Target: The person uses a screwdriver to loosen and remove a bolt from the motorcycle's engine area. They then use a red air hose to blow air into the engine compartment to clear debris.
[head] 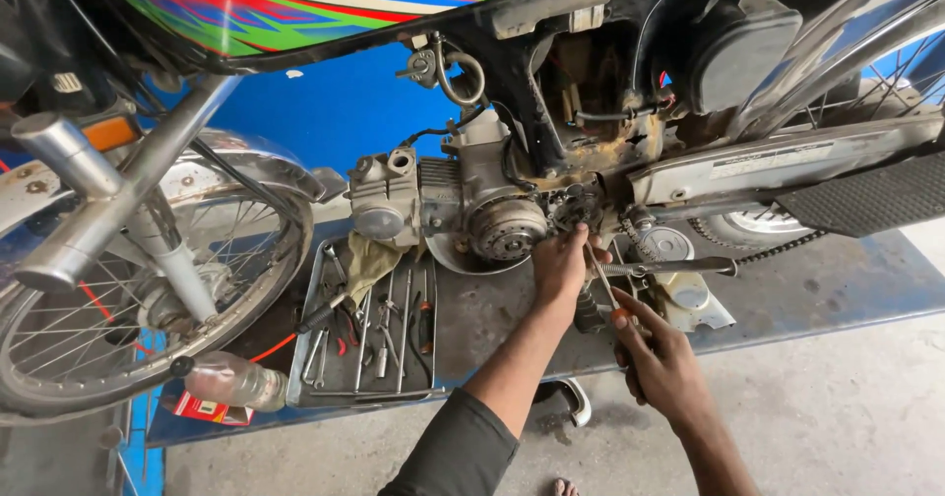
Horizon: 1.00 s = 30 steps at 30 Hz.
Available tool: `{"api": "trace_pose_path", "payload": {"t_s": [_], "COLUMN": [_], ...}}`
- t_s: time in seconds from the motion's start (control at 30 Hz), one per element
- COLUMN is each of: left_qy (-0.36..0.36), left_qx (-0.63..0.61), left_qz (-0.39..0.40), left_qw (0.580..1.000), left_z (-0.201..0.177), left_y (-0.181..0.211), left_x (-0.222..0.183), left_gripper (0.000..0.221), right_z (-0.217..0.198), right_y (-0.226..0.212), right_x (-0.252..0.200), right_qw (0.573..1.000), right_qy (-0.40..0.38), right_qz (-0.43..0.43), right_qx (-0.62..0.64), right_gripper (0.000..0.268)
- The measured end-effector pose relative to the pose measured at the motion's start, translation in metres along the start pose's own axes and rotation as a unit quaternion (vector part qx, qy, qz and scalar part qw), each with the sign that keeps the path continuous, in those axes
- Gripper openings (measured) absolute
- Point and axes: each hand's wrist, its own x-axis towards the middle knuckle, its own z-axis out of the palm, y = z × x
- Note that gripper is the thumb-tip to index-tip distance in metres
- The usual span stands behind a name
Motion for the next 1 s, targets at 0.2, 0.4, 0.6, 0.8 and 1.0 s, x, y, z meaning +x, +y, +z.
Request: {"api": "trace_pose_path", "payload": {"t_s": [0.2, 0.4, 0.6, 0.8, 1.0], "left_qy": [0.028, -0.016, -0.085, -0.126, -0.068], "left_qx": [0.127, 0.127, 0.161, 0.263, 0.216], "left_qz": [-0.047, -0.04, -0.05, -0.077, -0.085], "left_qw": [0.99, 0.991, 0.982, 0.953, 0.97], "left_z": [0.006, 0.005, -0.001, -0.009, -0.004], "left_y": [0.019, 0.014, 0.017, 0.007, 0.003], "left_x": [-0.01, 0.001, 0.003, 0.019, 0.02], "left_gripper": [0.053, 0.065, 0.041, 0.014, 0.017], "right_z": [0.004, 0.004, 0.01, 0.009, 0.001], "right_y": [-0.005, -0.004, -0.017, -0.017, -0.01], "right_x": [-0.015, -0.019, -0.024, -0.024, -0.012], "right_qw": [0.999, 0.995, 0.989, 0.98, 0.966], "right_qy": [0.023, 0.035, 0.083, 0.092, 0.09], "right_qz": [0.042, 0.064, 0.098, 0.143, 0.131], "right_qx": [0.004, 0.074, -0.068, -0.105, -0.203], "right_gripper": [0.052, 0.051, 0.047, 0.046, 0.051]}}
